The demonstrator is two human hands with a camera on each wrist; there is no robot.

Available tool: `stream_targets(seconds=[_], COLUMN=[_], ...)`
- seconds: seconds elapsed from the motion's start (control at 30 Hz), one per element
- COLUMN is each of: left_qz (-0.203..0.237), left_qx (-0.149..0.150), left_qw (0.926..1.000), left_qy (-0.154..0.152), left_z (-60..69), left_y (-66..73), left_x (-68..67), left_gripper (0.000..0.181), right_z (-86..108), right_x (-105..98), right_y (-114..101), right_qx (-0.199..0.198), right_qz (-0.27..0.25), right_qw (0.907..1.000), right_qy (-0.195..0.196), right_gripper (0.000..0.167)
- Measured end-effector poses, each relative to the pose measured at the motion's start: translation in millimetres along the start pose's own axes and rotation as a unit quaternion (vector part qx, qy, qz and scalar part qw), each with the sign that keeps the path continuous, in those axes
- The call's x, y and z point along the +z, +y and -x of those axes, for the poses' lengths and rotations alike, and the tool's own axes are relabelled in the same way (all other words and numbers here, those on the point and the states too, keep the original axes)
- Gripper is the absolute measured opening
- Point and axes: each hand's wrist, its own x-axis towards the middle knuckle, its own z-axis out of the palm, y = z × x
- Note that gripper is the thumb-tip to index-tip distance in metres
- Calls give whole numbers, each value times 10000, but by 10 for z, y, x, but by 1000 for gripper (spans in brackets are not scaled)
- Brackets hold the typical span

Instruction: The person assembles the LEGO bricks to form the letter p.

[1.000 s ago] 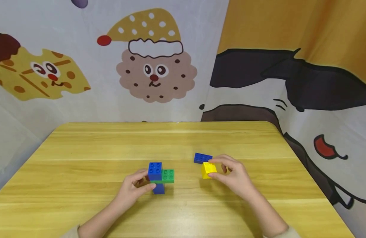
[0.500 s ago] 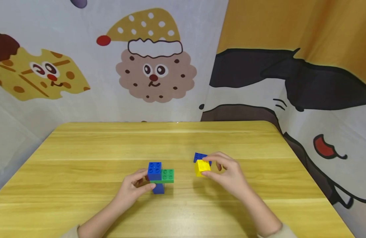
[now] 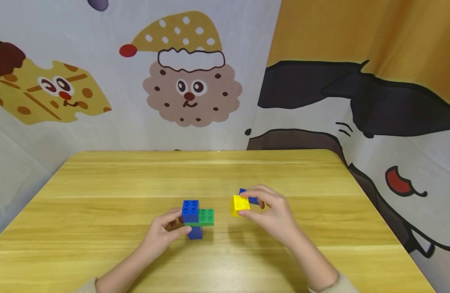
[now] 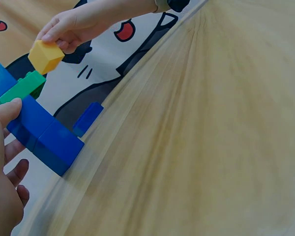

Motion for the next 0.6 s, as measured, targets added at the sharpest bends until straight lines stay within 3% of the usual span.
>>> stream_targets(seconds=[0.6], left_qz=[18], left_qx=[70], left_qw=[10000], left_qy=[-12], left_z=[-8], left_y=[-1], left_x=[-1], left_gripper=[44], right_z=[-92], right_x=[137], right_y=[-212], right_qx=[-176], right_qz=[-297], right_qw=[9993], right_qy=[-139], right_gripper=[41])
